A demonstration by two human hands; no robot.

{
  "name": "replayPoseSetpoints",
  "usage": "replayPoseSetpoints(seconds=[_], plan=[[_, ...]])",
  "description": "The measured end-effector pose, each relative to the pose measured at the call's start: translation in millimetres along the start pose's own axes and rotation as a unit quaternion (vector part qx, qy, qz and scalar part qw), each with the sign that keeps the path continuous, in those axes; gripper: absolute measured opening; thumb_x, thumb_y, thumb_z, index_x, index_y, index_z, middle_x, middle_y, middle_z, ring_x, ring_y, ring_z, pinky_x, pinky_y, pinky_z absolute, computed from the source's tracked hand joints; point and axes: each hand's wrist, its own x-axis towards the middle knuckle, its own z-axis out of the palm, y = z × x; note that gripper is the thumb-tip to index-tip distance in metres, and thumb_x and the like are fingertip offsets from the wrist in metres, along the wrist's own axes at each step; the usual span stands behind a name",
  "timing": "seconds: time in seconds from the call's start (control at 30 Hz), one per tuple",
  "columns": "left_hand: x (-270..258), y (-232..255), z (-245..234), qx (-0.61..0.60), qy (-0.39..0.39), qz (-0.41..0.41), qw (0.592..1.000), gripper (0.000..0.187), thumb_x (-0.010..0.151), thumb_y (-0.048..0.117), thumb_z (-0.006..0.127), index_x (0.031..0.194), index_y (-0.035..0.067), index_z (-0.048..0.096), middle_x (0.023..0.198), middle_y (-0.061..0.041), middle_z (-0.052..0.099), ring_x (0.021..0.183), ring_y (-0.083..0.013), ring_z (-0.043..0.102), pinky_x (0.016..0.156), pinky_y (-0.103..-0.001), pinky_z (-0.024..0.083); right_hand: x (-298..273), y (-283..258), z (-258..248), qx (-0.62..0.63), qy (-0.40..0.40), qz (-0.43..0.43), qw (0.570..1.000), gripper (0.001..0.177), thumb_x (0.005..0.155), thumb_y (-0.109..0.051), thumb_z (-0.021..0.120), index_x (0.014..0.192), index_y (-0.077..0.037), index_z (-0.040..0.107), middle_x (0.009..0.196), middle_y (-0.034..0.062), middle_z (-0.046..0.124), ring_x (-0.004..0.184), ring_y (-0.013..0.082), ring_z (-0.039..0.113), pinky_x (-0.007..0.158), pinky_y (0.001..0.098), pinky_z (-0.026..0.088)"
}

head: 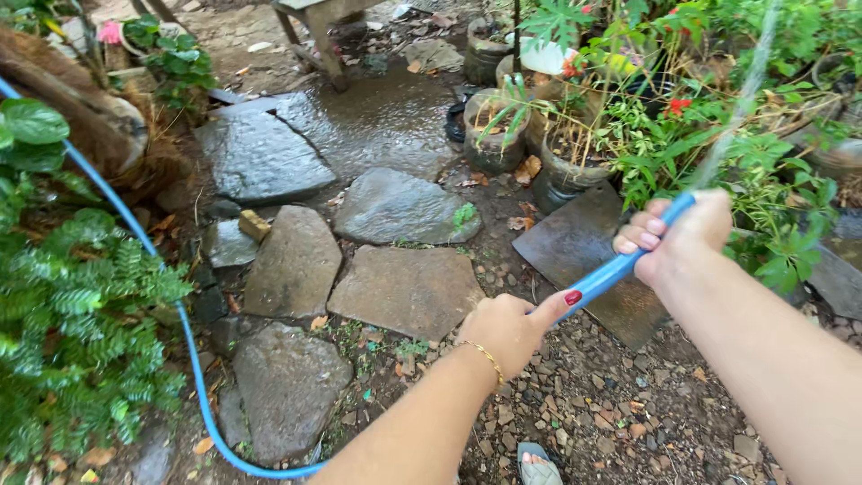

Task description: The person waters various potted plants and the surrounding ground in an outdoor area using a hose.

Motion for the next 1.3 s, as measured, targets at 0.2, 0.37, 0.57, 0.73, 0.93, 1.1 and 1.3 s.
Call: replayPoseSetpoints(seconds=[0.2, 0.37, 0.57, 0.73, 0.93, 1.1, 1.3], plan=[[-2, 5, 9, 0.025, -0.027, 0.042, 0.998, 0.084, 0.086, 0.082, 0.040, 0.089, 0.010, 0.082, 0.086, -0.019, 0.075, 0.090, -0.0361, 0.073, 0.088, -0.047, 0.055, -20, -7, -25, 0.009, 0.044, -0.027, 0.999, 0.031, 0.089, -0.040, 0.038, 0.068, -0.017, 0.040, 0.051, -0.0022, 0.031, 0.042, 0.0135, 0.027, 0.046, 0.0343, 0.029], [4, 4, 10, 0.043, -0.057, 0.053, 0.996, 0.080, 0.087, 0.081, 0.043, 0.089, 0.009, 0.080, 0.084, -0.017, 0.074, 0.088, -0.0352, 0.072, 0.088, -0.046, 0.055, -28, -4, -45, 0.031, 0.071, -0.023, 0.997, 0.035, 0.090, -0.044, 0.038, 0.067, -0.019, 0.037, 0.050, -0.0030, 0.029, 0.042, 0.0128, 0.025, 0.045, 0.0334, 0.024], [12, -5, 18, 0.043, -0.092, 0.080, 0.992, 0.079, 0.088, 0.077, 0.046, 0.079, 0.004, 0.076, 0.075, -0.015, 0.074, 0.080, -0.0324, 0.074, 0.083, -0.043, 0.057, -39, 5, -56, 0.071, 0.138, 0.004, 0.988, 0.033, 0.091, -0.040, 0.037, 0.067, -0.018, 0.035, 0.051, -0.0023, 0.029, 0.042, 0.0139, 0.026, 0.045, 0.0339, 0.025], [20, -1, 13, 0.053, -0.089, 0.097, 0.990, 0.082, 0.089, 0.080, 0.041, 0.078, 0.008, 0.076, 0.072, -0.014, 0.072, 0.076, -0.0316, 0.072, 0.080, -0.042, 0.056, -42, 3, -54, 0.124, 0.187, -0.005, 0.974, 0.037, 0.095, -0.042, 0.034, 0.066, -0.018, 0.035, 0.051, -0.0031, 0.029, 0.042, 0.0129, 0.026, 0.046, 0.0325, 0.026], [26, 27, 6, 0.059, -0.138, 0.115, 0.982, 0.087, 0.082, 0.084, 0.044, 0.073, 0.004, 0.077, 0.069, -0.015, 0.073, 0.073, -0.0305, 0.076, 0.078, -0.041, 0.059, -49, -13, -95, 0.271, 0.291, -0.016, 0.917, 0.041, 0.099, -0.043, 0.029, 0.067, -0.017, 0.034, 0.052, -0.0031, 0.032, 0.042, 0.0126, 0.029, 0.046, 0.0304, 0.026], [31, 49, 14, 0.090, -0.138, 0.151, 0.975, 0.085, 0.083, 0.085, 0.043, 0.080, 0.008, 0.080, 0.073, -0.014, 0.073, 0.077, -0.0320, 0.073, 0.081, -0.044, 0.057, -55, -28, -112, 0.312, 0.334, -0.091, 0.885, 0.036, 0.095, -0.037, 0.034, 0.067, -0.015, 0.036, 0.051, -0.0015, 0.034, 0.043, 0.0137, 0.029, 0.046, 0.0323, 0.026], [30, 48, 14, 0.117, -0.161, 0.178, 0.964, 0.085, 0.084, 0.084, 0.042, 0.082, 0.008, 0.080, 0.077, -0.018, 0.075, 0.079, -0.0331, 0.074, 0.082, -0.045, 0.057, -71, -16, -126, 0.333, 0.349, -0.124, 0.867, 0.036, 0.093, -0.039, 0.037, 0.065, -0.016, 0.035, 0.052, -0.0009, 0.033, 0.043, 0.0143, 0.030, 0.046, 0.0325, 0.026]])
